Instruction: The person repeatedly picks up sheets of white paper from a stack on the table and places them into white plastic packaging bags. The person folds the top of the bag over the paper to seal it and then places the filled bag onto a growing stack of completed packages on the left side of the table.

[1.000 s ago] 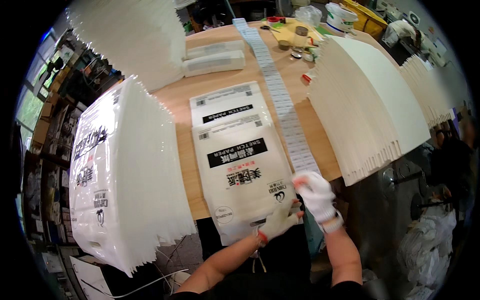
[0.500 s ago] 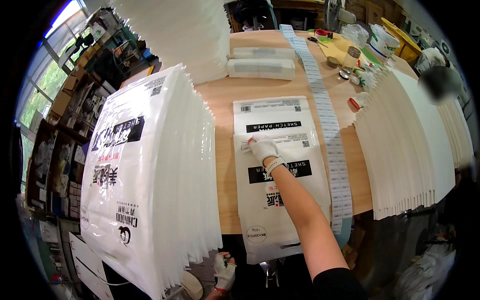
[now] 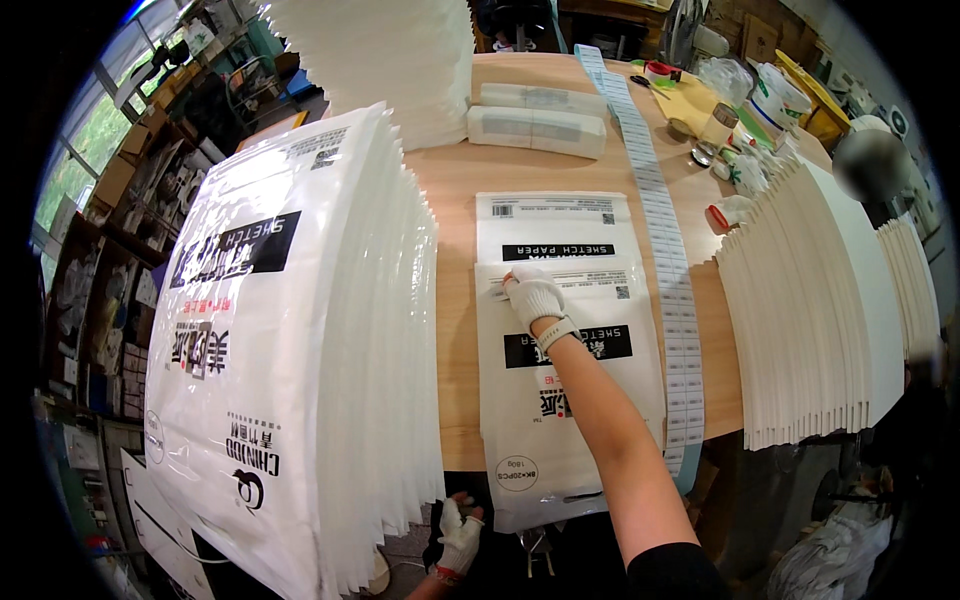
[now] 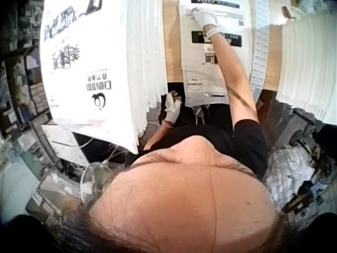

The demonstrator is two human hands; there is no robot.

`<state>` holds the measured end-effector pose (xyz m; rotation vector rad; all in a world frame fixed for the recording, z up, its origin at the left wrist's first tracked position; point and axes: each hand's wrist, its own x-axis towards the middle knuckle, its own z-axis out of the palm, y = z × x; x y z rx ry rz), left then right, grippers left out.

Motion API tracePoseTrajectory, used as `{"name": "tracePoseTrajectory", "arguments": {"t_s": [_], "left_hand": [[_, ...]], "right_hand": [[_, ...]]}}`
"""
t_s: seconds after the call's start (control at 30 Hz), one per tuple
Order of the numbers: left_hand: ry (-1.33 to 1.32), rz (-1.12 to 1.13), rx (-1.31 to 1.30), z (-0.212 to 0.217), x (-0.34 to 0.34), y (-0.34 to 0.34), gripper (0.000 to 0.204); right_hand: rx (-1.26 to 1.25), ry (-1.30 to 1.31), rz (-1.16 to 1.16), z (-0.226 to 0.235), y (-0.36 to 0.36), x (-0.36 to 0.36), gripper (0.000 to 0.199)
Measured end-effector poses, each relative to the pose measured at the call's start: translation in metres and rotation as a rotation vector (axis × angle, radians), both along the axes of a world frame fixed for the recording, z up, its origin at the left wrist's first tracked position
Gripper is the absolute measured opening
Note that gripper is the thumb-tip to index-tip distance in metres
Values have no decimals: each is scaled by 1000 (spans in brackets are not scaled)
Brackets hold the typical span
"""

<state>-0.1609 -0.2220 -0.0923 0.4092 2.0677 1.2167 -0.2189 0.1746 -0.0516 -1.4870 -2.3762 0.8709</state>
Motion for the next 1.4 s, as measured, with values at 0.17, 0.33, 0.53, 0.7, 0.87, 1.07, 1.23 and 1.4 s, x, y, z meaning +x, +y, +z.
{"name": "tracePoseTrajectory", "arguments": {"t_s": [0.17, 0.33, 0.53, 0.7, 0.87, 1.07, 1.23, 1.4], "left_hand": [[-208, -230, -125, 11, -1, 10, 27], [-86, -353, 295, 44, 0, 20, 17], [244, -483, 690, 138, -24, 69, 16], [445, -889, 787, 227, -20, 88, 16], [337, -608, 800, 249, -55, -4, 25], [236, 295, 991, 328, -189, -63, 38], [66, 260, 918, 266, -296, -100, 29], [89, 303, 973, 211, -279, -92, 34]], "right_hand": [[-11, -181, -21, 15, -16, -11, 21], [180, -165, -9, 39, -14, 19, 46], [248, -27, -107, 63, -89, 199, 38], [-526, 634, -423, 39, -211, 290, 37], [-257, 793, -245, 113, -221, 215, 26], [-349, 909, 389, 243, -211, 65, 28], [11, 631, 657, 260, -226, 14, 28], [-246, 853, 589, 249, -201, 60, 24]]}}
